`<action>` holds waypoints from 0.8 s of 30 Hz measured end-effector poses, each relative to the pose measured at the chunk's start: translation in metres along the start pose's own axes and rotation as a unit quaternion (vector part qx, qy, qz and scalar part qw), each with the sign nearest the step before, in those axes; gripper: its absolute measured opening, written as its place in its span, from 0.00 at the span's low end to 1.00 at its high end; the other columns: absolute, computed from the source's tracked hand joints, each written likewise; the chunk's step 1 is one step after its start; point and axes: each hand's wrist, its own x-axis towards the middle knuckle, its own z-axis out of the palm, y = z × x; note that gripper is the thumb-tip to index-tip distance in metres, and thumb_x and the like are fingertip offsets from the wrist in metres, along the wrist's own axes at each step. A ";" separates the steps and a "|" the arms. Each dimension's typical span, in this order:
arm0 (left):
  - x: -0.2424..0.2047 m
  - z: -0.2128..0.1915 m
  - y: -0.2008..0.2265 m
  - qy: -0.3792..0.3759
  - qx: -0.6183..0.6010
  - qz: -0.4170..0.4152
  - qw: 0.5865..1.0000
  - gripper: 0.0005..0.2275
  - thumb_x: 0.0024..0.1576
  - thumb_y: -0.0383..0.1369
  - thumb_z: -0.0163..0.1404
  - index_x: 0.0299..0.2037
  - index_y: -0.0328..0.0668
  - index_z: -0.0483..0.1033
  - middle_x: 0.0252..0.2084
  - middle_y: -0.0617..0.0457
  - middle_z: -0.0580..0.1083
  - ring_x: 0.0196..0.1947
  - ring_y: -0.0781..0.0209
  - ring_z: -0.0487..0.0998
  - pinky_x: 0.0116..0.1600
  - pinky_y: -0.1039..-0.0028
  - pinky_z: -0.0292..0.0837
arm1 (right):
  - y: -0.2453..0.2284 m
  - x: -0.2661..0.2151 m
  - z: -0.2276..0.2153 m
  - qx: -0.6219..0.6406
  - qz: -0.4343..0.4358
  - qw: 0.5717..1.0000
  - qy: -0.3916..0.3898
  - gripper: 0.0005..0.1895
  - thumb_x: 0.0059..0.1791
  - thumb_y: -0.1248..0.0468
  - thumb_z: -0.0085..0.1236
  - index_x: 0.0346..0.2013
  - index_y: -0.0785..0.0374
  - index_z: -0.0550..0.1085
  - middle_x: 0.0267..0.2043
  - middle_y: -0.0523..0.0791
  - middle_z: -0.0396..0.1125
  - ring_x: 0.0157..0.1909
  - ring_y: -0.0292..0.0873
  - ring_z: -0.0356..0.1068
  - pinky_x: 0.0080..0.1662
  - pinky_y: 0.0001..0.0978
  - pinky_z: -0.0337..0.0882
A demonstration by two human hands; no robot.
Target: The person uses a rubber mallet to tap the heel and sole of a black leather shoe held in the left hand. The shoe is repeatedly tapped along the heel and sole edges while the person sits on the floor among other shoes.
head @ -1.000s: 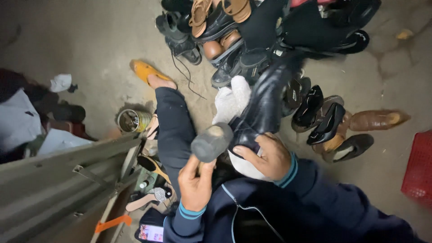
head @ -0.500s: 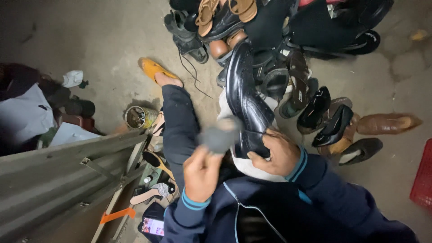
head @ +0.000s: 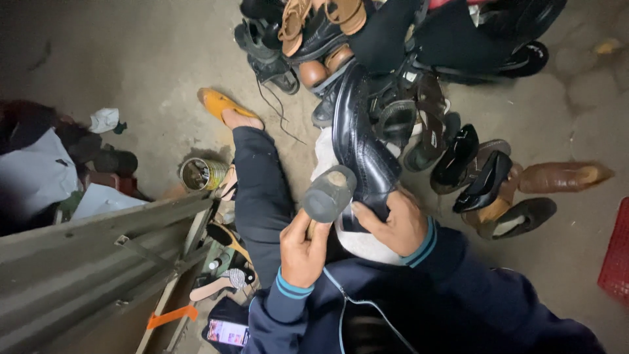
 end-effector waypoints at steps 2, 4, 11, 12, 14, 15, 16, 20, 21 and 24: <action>0.000 0.002 0.000 0.001 -0.018 0.005 1.000 0.15 0.62 0.26 0.50 0.59 0.33 0.75 0.51 0.41 0.80 0.51 0.43 0.81 0.49 0.55 0.80 | 0.004 -0.002 0.002 -0.024 0.004 0.998 0.049 0.20 0.46 0.58 0.68 0.43 0.74 0.79 0.33 0.60 0.74 0.38 0.61 0.77 0.38 0.46 0.76; 0.004 -0.001 0.006 0.005 -0.021 0.002 1.000 0.15 0.63 0.26 0.49 0.60 0.33 0.74 0.49 0.41 0.81 0.47 0.46 0.82 0.46 0.56 0.80 | -0.014 0.000 0.004 -0.038 -0.008 0.998 0.052 0.28 0.46 0.58 0.68 0.55 0.73 0.73 0.48 0.59 0.70 0.50 0.61 0.72 0.49 0.49 0.71; -0.004 -0.007 -0.007 0.044 -0.024 0.017 0.999 0.12 0.62 0.26 0.51 0.55 0.36 0.79 0.40 0.46 0.83 0.37 0.52 0.85 0.39 0.62 0.81 | 0.018 -0.013 0.007 -0.035 -0.023 0.998 0.045 0.31 0.45 0.60 0.69 0.58 0.73 0.73 0.53 0.61 0.71 0.56 0.63 0.70 0.55 0.52 0.72; -0.003 -0.008 -0.008 0.042 -0.025 0.017 0.999 0.12 0.62 0.26 0.51 0.55 0.36 0.79 0.40 0.46 0.83 0.37 0.52 0.85 0.39 0.62 0.81 | 0.042 -0.021 0.008 -0.035 -0.021 0.998 0.046 0.31 0.45 0.60 0.69 0.58 0.73 0.73 0.53 0.61 0.71 0.56 0.63 0.70 0.55 0.52 0.72; 0.003 -0.007 -0.012 -0.013 -0.010 0.013 1.000 0.07 0.61 0.24 0.52 0.46 0.34 0.81 0.35 0.41 0.81 0.39 0.45 0.85 0.37 0.59 0.79 | 0.089 -0.031 0.008 0.003 0.039 0.999 -0.013 0.23 0.44 0.61 0.69 0.49 0.72 0.77 0.41 0.59 0.75 0.46 0.58 0.76 0.43 0.49 0.76; -0.001 -0.009 -0.014 -0.011 -0.010 0.014 1.000 0.07 0.61 0.24 0.52 0.46 0.34 0.81 0.35 0.41 0.81 0.39 0.45 0.85 0.37 0.59 0.79 | 0.066 -0.017 0.003 0.002 0.037 0.999 -0.014 0.23 0.44 0.61 0.69 0.49 0.72 0.77 0.41 0.59 0.75 0.46 0.58 0.76 0.43 0.49 0.76; -0.004 -0.010 -0.017 0.010 -0.016 0.014 1.000 0.08 0.60 0.24 0.52 0.47 0.36 0.81 0.36 0.44 0.82 0.39 0.49 0.85 0.38 0.61 0.79 | 0.043 -0.003 -0.002 0.036 0.037 0.998 -0.042 0.25 0.44 0.63 0.68 0.53 0.73 0.76 0.45 0.60 0.74 0.50 0.60 0.75 0.48 0.53 0.75; 0.003 -0.008 0.005 0.090 0.004 0.058 0.994 0.10 0.61 0.25 0.51 0.51 0.34 0.80 0.40 0.45 0.83 0.39 0.50 0.85 0.42 0.63 0.80 | -0.041 0.044 -0.022 0.080 0.061 0.991 -0.087 0.27 0.48 0.58 0.65 0.57 0.71 0.74 0.51 0.60 0.73 0.56 0.57 0.73 0.52 0.54 0.74; 0.006 -0.007 -0.004 0.093 0.004 0.059 0.994 0.10 0.61 0.25 0.51 0.51 0.34 0.80 0.40 0.45 0.83 0.39 0.50 0.85 0.42 0.63 0.80 | -0.040 0.046 -0.023 0.079 0.058 0.991 -0.089 0.27 0.48 0.58 0.65 0.57 0.71 0.74 0.51 0.60 0.73 0.56 0.57 0.73 0.52 0.54 0.74; 0.015 -0.006 -0.011 0.008 0.000 0.023 1.000 0.06 0.61 0.23 0.51 0.44 0.32 0.80 0.34 0.37 0.80 0.43 0.39 0.82 0.38 0.59 0.78 | -0.029 0.051 -0.030 0.078 0.043 0.990 -0.111 0.25 0.48 0.61 0.65 0.57 0.71 0.74 0.51 0.59 0.74 0.55 0.56 0.73 0.52 0.54 0.74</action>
